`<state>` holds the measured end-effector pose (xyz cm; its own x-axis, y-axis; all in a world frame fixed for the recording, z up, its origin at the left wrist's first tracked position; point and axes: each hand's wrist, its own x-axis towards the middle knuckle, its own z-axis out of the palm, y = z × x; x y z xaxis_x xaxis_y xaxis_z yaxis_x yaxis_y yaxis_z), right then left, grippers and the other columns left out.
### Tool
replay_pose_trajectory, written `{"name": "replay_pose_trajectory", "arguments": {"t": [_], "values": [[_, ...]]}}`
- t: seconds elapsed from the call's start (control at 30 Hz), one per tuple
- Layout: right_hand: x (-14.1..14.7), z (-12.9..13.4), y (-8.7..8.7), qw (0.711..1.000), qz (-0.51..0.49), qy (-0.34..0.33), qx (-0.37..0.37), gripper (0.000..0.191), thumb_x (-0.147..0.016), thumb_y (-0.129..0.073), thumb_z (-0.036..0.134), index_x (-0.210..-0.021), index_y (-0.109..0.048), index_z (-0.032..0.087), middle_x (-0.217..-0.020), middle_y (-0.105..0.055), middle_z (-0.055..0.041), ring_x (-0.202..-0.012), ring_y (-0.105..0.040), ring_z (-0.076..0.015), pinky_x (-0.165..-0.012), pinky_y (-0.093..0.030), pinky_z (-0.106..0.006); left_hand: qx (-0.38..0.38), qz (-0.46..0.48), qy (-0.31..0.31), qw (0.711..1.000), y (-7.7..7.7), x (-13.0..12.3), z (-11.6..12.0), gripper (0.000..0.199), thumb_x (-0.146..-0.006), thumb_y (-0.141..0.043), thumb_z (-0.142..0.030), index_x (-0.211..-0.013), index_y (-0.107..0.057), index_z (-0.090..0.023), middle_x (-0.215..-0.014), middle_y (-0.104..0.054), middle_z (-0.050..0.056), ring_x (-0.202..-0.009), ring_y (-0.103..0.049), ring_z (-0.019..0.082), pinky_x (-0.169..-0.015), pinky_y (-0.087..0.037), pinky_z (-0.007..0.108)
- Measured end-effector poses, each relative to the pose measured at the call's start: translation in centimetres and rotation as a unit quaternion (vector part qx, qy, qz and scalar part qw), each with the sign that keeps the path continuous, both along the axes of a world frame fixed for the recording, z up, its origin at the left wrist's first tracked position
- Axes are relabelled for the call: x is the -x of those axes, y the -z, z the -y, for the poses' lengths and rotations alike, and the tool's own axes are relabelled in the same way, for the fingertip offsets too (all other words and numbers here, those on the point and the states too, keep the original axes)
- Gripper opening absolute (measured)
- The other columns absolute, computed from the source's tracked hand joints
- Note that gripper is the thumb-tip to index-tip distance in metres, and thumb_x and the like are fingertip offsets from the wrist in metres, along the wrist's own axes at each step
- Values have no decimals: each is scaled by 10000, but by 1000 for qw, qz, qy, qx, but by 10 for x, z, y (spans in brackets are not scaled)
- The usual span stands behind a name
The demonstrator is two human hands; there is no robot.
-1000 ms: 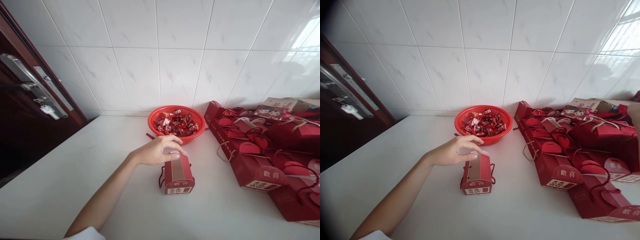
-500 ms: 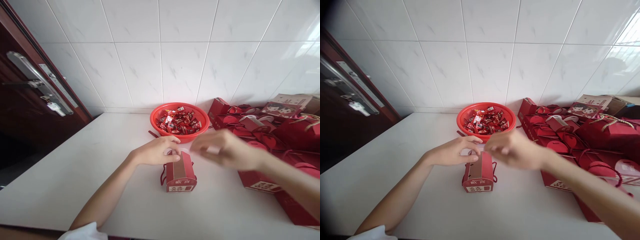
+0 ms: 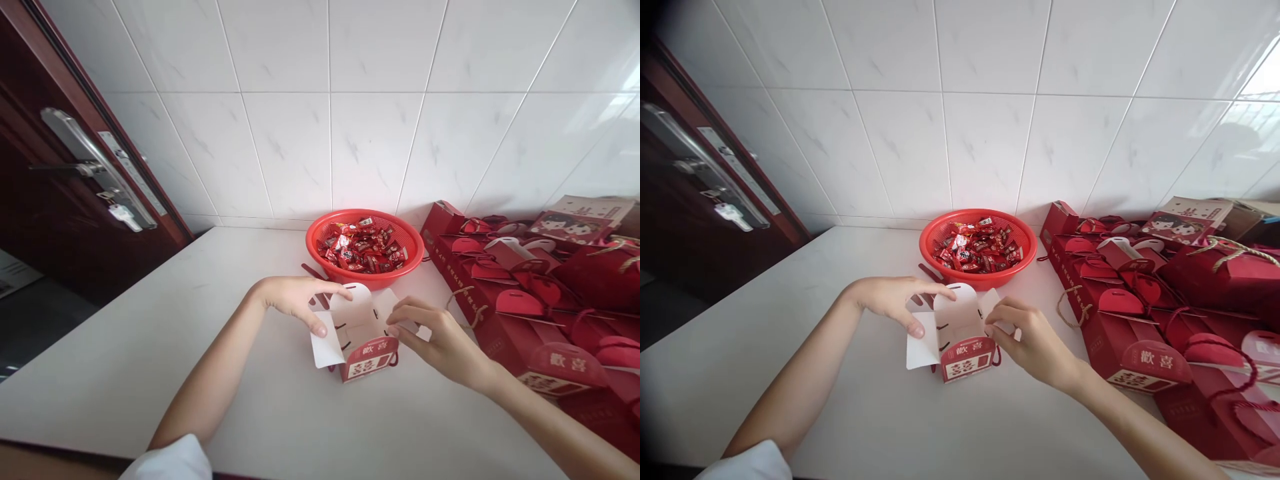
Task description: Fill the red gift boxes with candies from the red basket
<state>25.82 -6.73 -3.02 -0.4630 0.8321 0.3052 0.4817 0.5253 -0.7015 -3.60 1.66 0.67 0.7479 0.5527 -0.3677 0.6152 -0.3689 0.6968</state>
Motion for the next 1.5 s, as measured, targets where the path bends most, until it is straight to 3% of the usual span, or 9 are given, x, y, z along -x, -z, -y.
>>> {"name": "replay_pose_trajectory", "arguments": {"t": [0.23, 0.5, 0.6, 0.8, 1.0, 1.13, 1.23, 1.37, 1.5], "values": [[-2, 7, 30, 992, -87, 32, 84, 254, -926, -632, 462, -877, -731, 233, -1027, -632, -71, -784, -662, -158, -612, -545, -261, 89, 29, 12, 996, 24, 0, -23, 830, -590, -899, -380, -1313, -502, -283, -1170, -656, 33, -1033, -648, 220, -863, -517, 304], [8, -29, 38, 980, -177, 37, 79, 337, -844, -701, 545, -820, -726, 210, -996, -689, -88, -929, -668, -227, -707, -546, -315, 105, 94, -7, 990, 28, 7, -30, 788, -642, -877, -464, -1310, -501, -281, -1217, -647, 48, -1120, -623, 231, -904, -511, 314], [12, -40, 32, 984, -174, 24, 38, 297, -809, -746, 510, -826, -719, 215, -956, -721, -72, -927, -663, -227, -806, -537, -344, 68, 57, -35, 995, 19, 10, -25, 806, -680, -862, -467, -1386, -516, -289, -1279, -635, 63, -1149, -620, 235, -942, -502, 315], [7, -51, 2, 981, -179, 70, 1, 277, -827, -719, 470, -824, -710, 193, -927, -731, -59, -489, -343, -72, -460, -301, -249, -2, 36, -87, 996, -13, 12, -22, 633, -839, -723, -507, -1373, -580, -199, -1216, -702, 104, -1086, -672, 224, -940, -515, 322], [16, -96, -32, 937, -321, 139, 19, 275, -735, -717, 450, -685, -678, 183, -638, -626, -13, -490, -389, -90, -465, -314, -251, -243, 60, -149, 957, -34, -14, -71, 327, -912, -577, -377, -1130, -687, -158, -1124, -727, 5, -1009, -651, 159, -877, -483, 207], [34, -134, -29, 919, -361, 145, 57, 273, -679, -704, 449, -647, -639, 185, -679, -680, -30, -468, -382, -78, -445, -320, -243, -252, -12, -200, 947, -16, -39, -123, 137, -801, -682, -270, -764, -663, -139, -743, -675, 0, -735, -614, 148, -686, -466, 237], [42, -155, -18, 916, -364, 150, 79, 296, -650, -708, 467, -626, -627, 183, -670, -693, -40, -451, -404, -80, -433, -322, -241, -221, -62, -223, 947, 8, -49, -153, 319, -648, -822, -252, -546, -532, -171, -521, -524, -33, -571, -526, 137, -597, -423, 270], [44, -168, -5, 912, -358, 164, 112, 264, -614, -740, 434, -631, -654, 184, -604, -675, -28, -443, -446, -96, -434, -351, -244, -205, -30, -244, 947, 35, -51, -169, 450, -545, -864, -269, -455, -430, -197, -466, -430, -42, -573, -510, 161, -584, -378, 284], [42, -174, 4, 904, -358, 189, 135, 164, -624, -744, 332, -692, -687, 194, -649, -690, -22, -523, -549, -132, -482, -422, -247, -179, 96, -224, 953, 44, -52, -171, 373, -648, -798, -440, -567, -541, -184, -594, -548, -15, -658, -559, 175, -641, -414, 292]]}}
